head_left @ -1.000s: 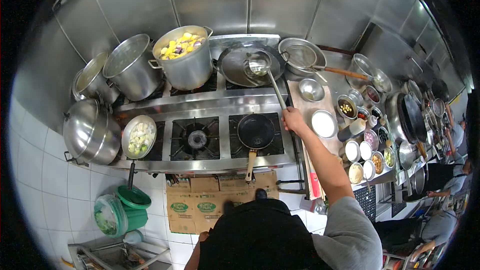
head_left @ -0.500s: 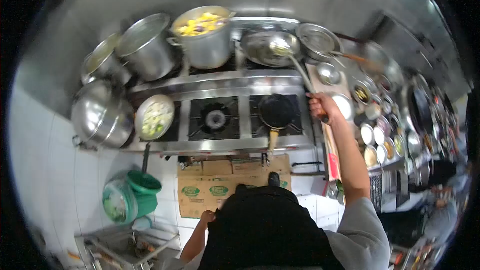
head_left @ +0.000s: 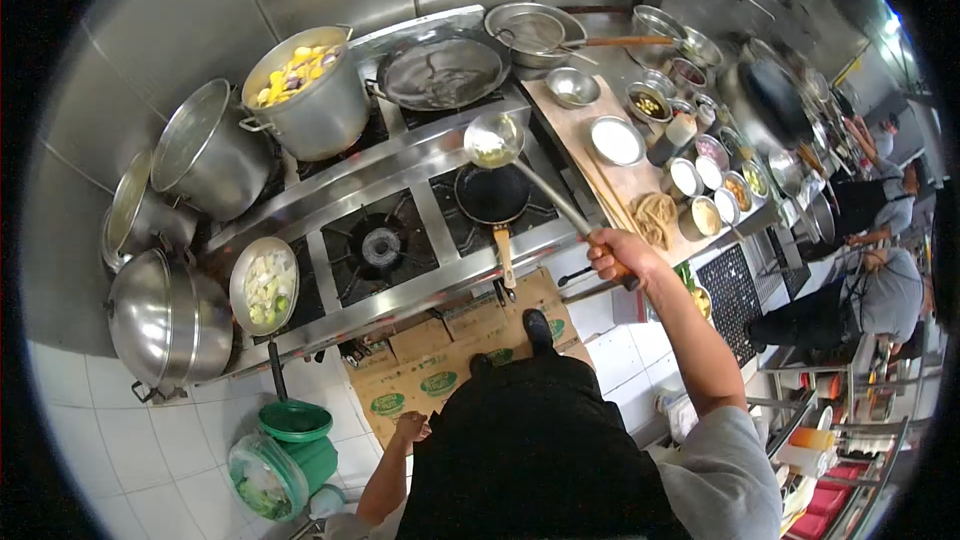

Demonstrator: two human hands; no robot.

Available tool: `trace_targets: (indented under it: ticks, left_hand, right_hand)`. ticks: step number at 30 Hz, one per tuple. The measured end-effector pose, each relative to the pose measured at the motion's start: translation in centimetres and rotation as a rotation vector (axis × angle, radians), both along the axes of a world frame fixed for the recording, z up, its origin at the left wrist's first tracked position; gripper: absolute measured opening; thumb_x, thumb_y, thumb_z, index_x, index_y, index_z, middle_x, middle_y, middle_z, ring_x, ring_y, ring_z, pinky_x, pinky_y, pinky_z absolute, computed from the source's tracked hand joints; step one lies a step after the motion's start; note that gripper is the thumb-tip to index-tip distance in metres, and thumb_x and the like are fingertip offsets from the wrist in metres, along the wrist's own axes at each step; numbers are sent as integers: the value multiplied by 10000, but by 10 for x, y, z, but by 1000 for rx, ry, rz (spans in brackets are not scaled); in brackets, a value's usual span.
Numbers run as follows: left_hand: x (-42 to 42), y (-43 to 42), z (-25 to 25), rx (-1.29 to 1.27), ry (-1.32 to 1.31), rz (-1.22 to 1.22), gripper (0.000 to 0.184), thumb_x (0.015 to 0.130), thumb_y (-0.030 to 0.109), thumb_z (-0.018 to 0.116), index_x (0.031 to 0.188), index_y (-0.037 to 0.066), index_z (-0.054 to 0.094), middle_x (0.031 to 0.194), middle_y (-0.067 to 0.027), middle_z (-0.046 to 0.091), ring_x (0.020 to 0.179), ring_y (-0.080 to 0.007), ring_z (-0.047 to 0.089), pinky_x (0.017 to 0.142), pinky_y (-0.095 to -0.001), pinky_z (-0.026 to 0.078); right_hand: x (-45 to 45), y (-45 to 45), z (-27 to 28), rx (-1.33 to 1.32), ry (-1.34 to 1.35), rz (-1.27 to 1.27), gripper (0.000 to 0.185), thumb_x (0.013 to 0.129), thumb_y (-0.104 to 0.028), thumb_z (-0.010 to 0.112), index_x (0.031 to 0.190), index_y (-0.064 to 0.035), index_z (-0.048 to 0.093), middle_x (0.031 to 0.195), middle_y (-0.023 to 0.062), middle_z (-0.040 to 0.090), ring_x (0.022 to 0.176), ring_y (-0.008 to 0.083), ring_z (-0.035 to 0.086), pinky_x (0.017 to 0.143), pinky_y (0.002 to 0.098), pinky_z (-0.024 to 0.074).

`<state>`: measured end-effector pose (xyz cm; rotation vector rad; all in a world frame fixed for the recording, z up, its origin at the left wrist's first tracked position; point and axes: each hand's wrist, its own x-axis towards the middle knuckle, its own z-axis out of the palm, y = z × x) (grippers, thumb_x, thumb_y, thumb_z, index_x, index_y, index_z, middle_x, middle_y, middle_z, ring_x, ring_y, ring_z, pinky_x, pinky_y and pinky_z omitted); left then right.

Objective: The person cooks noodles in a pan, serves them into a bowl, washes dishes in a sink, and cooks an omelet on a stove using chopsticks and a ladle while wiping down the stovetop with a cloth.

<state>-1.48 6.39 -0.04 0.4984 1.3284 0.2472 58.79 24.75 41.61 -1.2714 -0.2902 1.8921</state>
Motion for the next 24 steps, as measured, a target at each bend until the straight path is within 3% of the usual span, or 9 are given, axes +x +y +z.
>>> trace_targets:
  ticks: [3, 6, 8, 13, 16, 21, 24]
  left_hand:
    - [2, 17, -8, -55, -80, -71, 217, 943, 169, 596, 776, 32, 577, 595, -70, 496, 496, -173, 471, 430, -356, 368]
    - [6, 28, -2, -50, -45, -106, 212, 951, 139, 580, 774, 24, 567, 606, -70, 486, 496, -166, 454, 433, -354, 355]
    - [9, 29, 6, -26, -6, -121, 205, 952, 138, 577, 784, 21, 572, 627, -73, 495, 518, -166, 461, 453, -353, 360]
    - [15, 30, 18, 22, 65, -158, 190, 955, 134, 570, 809, 15, 587, 679, -80, 517, 573, -166, 478, 504, -352, 371]
    - [22, 27, 25, 38, 97, -167, 183, 957, 133, 565, 823, 12, 596, 710, -84, 531, 605, -167, 489, 534, -352, 379]
    - [45, 21, 38, 69, 129, -193, 175, 959, 129, 558, 848, 6, 610, 761, -92, 553, 660, -167, 506, 585, -350, 390]
    - [67, 20, 46, 105, 131, -226, 172, 961, 128, 553, 862, 2, 619, 792, -96, 566, 693, -168, 516, 615, -350, 398]
  right_hand:
    - [-18, -24, -27, 28, -297, 18, 93, 966, -144, 518, 964, -52, 501, 757, 45, 543, 524, 96, 457, 431, 262, 413]
    - [-35, -40, -50, 76, -512, 58, 173, 971, -180, 515, 902, -26, 551, 719, 36, 554, 507, 106, 489, 436, 276, 438]
    - [-39, -49, -75, 171, -741, 122, 253, 963, -225, 530, 932, 13, 609, 702, 62, 598, 563, 129, 576, 483, 310, 477]
    - [-34, -55, -104, 403, -1205, 211, 268, 894, -211, 569, 1048, 5, 599, 740, 237, 642, 714, 403, 668, 687, 474, 515]
    - [-28, -61, -101, 442, -1354, 205, 279, 885, -195, 571, 1081, 3, 580, 780, 285, 632, 801, 485, 637, 735, 511, 512]
    - [13, -81, -108, 570, -1413, 112, 491, 885, -99, 636, 1354, 7, 534, 893, 261, 654, 824, 427, 655, 726, 469, 511]
    - [52, -84, -114, 680, -1480, -25, 469, 899, -93, 626, 1351, -2, 545, 946, 268, 652, 837, 432, 652, 752, 466, 516]
